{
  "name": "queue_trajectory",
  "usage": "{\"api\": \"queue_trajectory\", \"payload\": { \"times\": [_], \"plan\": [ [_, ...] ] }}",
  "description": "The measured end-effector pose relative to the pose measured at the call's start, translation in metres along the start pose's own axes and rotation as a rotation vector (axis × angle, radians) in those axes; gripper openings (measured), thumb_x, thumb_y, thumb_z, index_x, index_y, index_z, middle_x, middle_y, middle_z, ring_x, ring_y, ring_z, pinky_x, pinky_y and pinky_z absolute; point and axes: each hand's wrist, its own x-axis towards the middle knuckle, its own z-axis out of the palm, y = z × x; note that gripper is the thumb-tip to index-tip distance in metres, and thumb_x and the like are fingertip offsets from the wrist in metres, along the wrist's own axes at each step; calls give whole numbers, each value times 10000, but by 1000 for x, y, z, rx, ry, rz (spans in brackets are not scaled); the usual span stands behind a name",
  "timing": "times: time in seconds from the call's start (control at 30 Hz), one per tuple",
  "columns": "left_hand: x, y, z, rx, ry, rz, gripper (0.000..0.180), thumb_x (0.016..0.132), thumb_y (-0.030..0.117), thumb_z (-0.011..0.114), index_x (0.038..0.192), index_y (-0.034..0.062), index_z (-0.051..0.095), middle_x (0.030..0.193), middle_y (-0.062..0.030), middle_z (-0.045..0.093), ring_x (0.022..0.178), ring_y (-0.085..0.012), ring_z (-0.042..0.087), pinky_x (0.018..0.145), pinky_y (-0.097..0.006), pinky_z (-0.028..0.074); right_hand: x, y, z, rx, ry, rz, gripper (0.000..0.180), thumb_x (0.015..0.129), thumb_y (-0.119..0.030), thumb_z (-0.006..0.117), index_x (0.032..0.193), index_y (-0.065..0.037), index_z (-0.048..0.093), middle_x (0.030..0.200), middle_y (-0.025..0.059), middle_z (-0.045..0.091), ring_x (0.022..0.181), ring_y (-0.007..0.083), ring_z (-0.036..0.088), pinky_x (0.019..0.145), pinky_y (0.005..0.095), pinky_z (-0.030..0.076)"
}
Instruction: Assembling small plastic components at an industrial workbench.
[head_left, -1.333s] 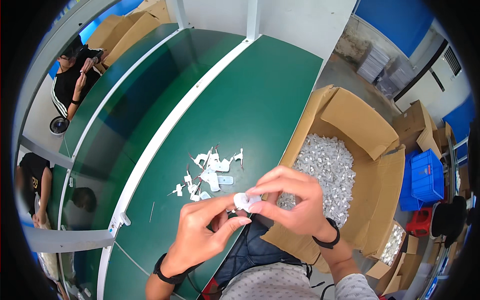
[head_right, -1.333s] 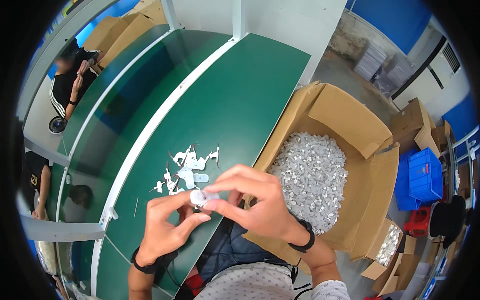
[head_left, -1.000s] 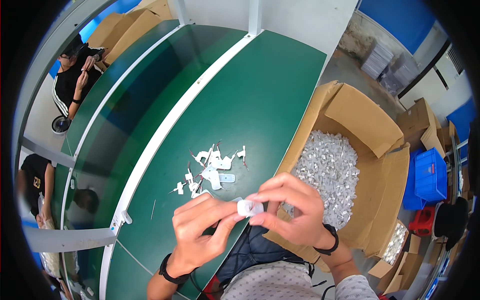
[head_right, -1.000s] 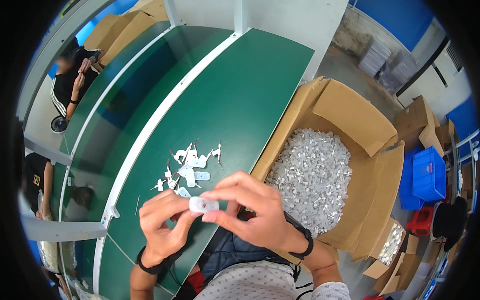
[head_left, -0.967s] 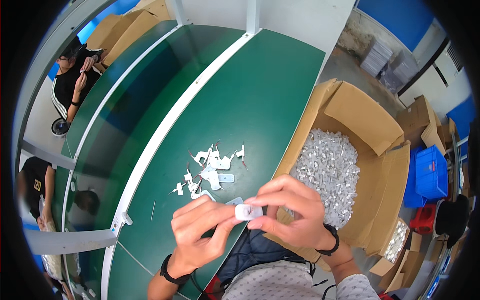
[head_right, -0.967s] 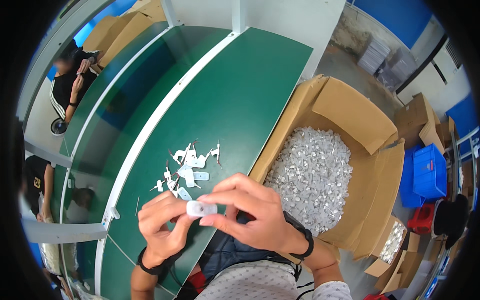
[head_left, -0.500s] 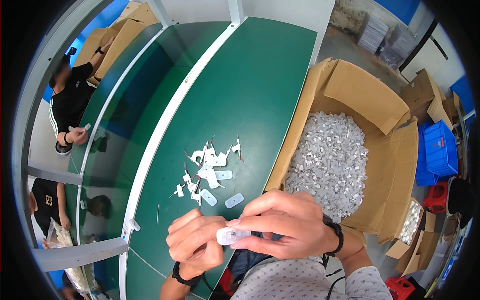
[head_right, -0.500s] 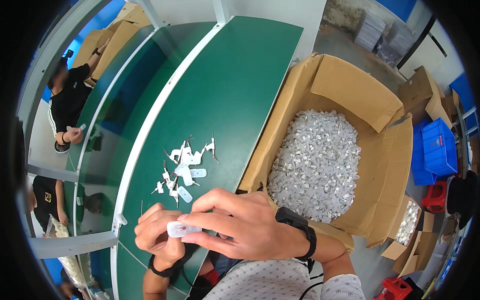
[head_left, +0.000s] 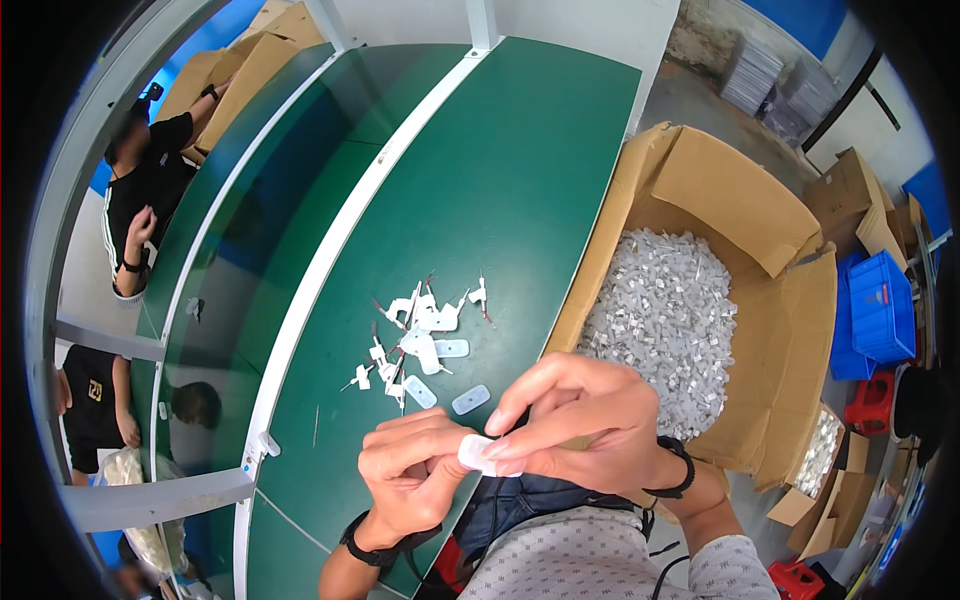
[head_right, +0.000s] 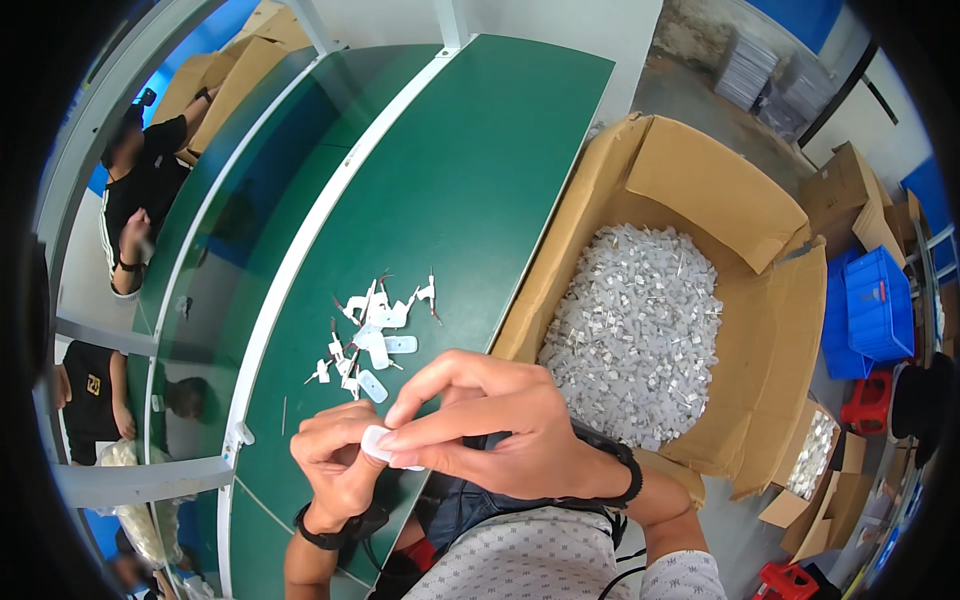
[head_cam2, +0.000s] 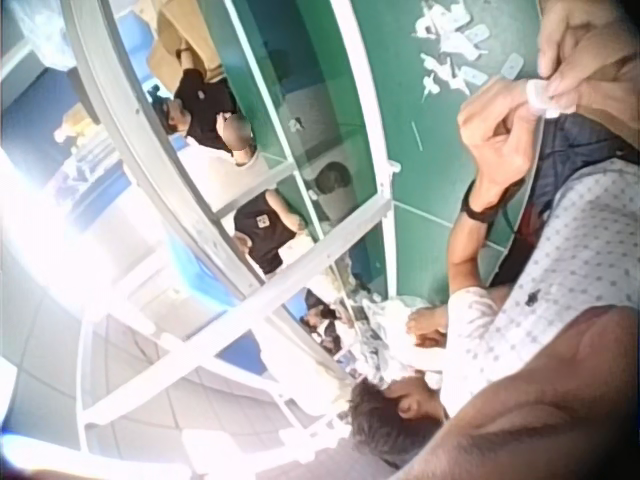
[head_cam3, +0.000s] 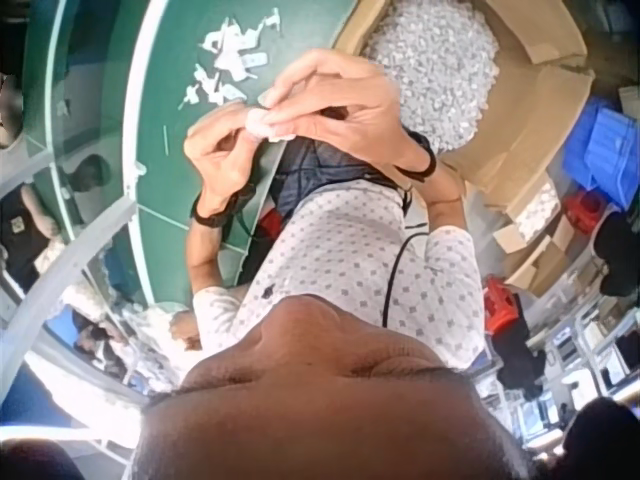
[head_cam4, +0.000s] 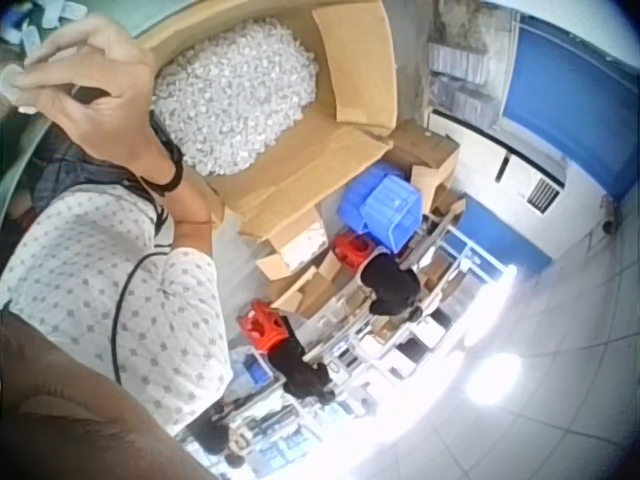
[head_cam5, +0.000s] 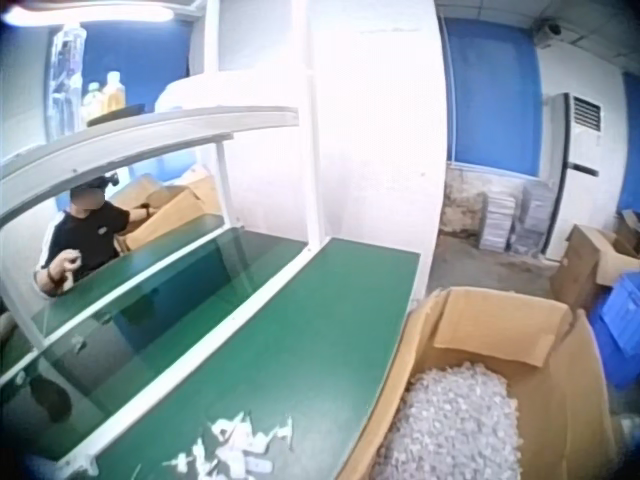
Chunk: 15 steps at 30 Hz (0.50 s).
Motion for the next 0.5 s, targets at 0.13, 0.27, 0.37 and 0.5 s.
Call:
{"api": "queue_trajectory", "payload": {
  "times": [0.13,0.27,0.37,0.5],
  "plan": [
    [-1,-7,-2,-14,-23,-4,111,831,34,788,906,-38,748,664,-89,669,535,-171,557,490,-296,384,-3,2,-3,-17,23,-15,208,808,-9,832,1005,-73,805,1068,113,698,621,49,572,528,194,443],
    [2,-12,-4,60,32,-36,58,816,-2,757,857,-32,728,674,-98,667,562,-171,576,508,-306,405,-1,-15,-22,-97,-22,45,253,775,19,846,1018,-26,794,1114,152,701,779,104,685,611,216,541],
    [3,-9,-53,243,275,-227,77,896,50,724,912,-24,707,740,-74,675,604,-136,569,558,-274,461,3,-27,-57,-289,107,145,431,798,-18,823,1211,27,708,1115,124,713,827,125,678,669,227,549],
    [8,-61,-247,562,425,-428,161,999,209,642,939,67,687,686,20,628,510,-2,376,464,-193,222,-45,19,-155,-495,722,305,202,892,-53,736,1087,-2,744,903,72,737,596,79,628,566,212,476]
  ]
}}
